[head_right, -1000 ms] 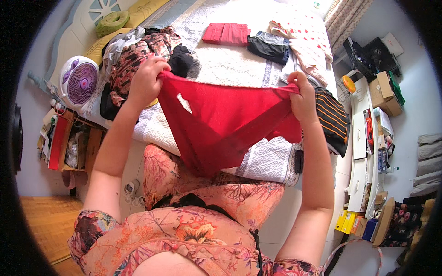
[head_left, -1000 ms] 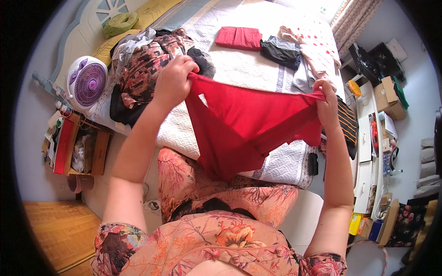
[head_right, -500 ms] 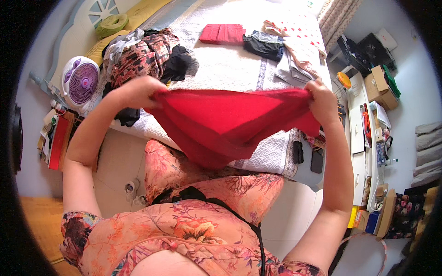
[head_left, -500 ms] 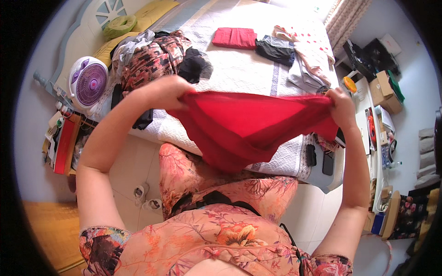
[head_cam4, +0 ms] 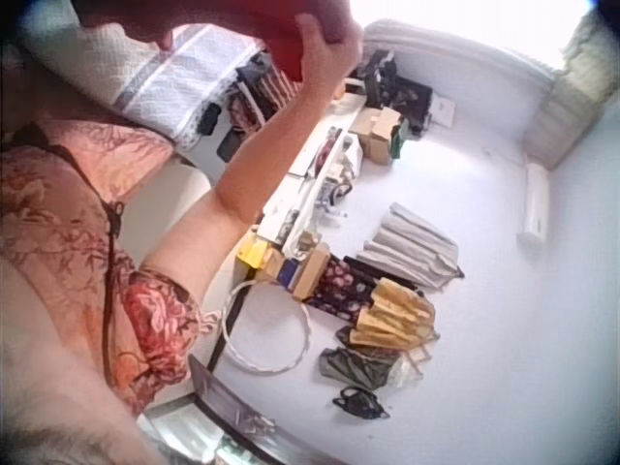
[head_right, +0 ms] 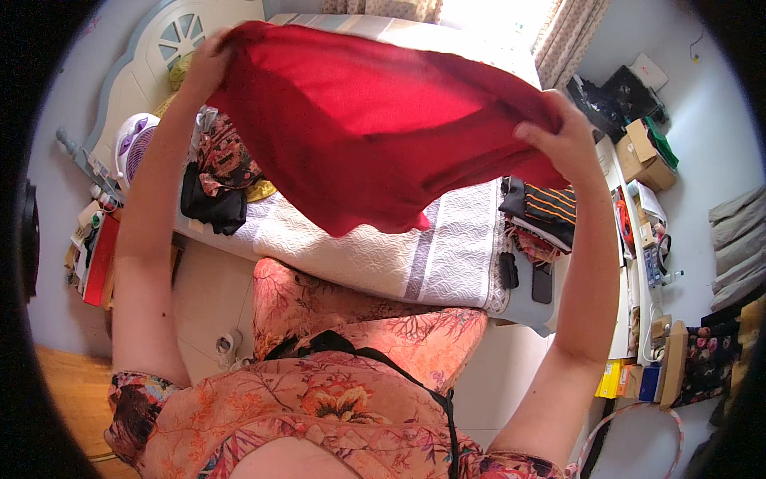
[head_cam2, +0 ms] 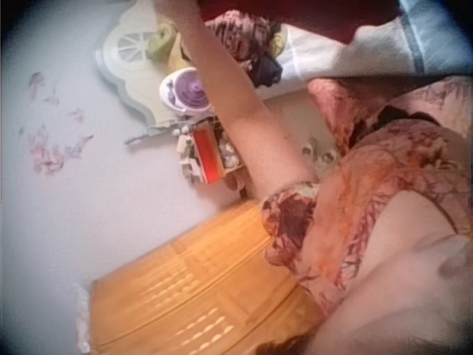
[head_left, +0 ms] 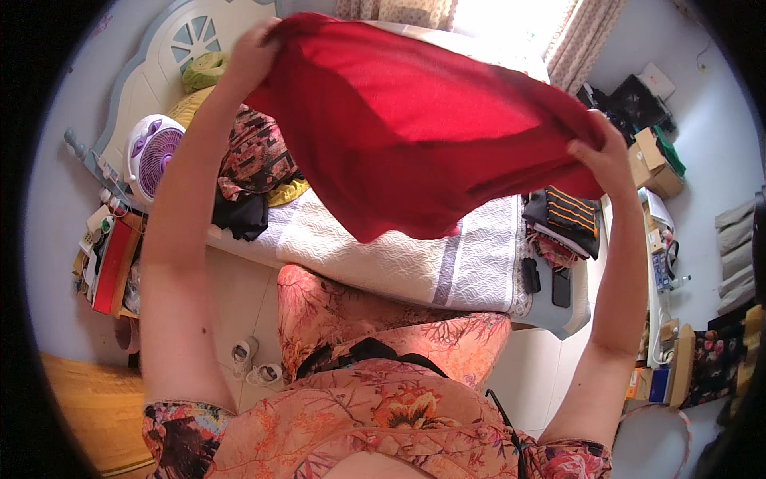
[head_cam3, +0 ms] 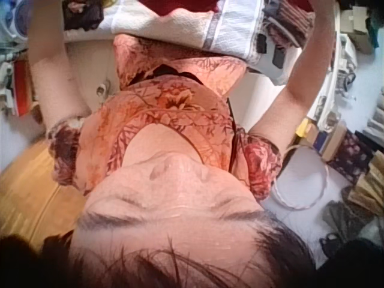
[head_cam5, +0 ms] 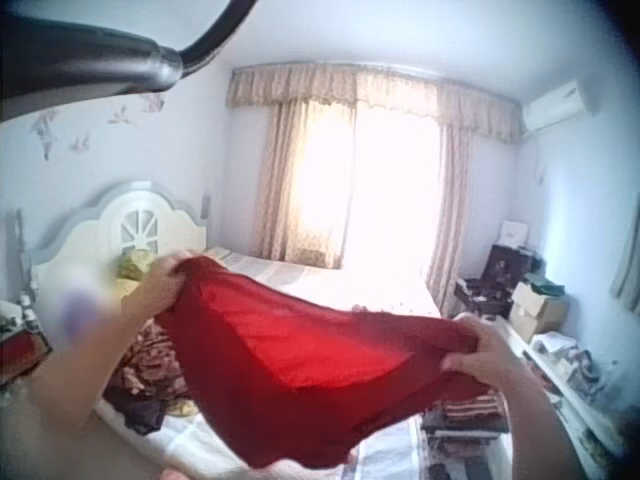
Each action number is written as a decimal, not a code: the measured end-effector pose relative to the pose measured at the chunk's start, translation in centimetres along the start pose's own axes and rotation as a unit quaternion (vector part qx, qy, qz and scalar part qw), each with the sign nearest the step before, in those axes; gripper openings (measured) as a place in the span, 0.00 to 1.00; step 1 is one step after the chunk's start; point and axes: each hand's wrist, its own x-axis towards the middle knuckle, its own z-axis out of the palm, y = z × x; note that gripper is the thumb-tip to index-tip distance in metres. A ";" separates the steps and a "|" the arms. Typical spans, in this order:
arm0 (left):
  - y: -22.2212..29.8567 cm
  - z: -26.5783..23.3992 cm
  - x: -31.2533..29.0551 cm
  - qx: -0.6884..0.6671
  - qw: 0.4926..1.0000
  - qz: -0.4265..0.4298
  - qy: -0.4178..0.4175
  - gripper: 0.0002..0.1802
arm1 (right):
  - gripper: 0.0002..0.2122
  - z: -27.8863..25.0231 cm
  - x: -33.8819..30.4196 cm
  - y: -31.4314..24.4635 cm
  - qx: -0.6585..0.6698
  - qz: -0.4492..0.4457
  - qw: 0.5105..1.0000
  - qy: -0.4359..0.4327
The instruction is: The person folds several items of clothing on a bed, including a black top, a patterned shirt, a red top, and a black skirt, and then places a floral dress onto a hanger.
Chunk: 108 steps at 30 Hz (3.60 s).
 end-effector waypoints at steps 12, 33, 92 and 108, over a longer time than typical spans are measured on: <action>2.7 -6.0 4.0 -0.169 0.956 -0.095 -0.218 0.07 | 0.09 -5.4 1.6 0.4 -0.128 0.028 0.989 0.070; -5.1 4.4 8.7 -0.029 0.980 -0.193 0.027 0.12 | 0.14 -0.4 13.1 6.4 -0.314 0.030 0.924 0.217; 2.7 17.3 -36.7 -0.372 0.447 -0.813 -0.036 0.22 | 0.15 20.7 -30.8 22.8 0.426 0.667 0.541 0.284; 10.2 24.4 -29.0 -0.136 0.909 -0.354 -0.169 0.09 | 0.16 21.7 -31.2 23.6 0.499 0.630 0.527 0.276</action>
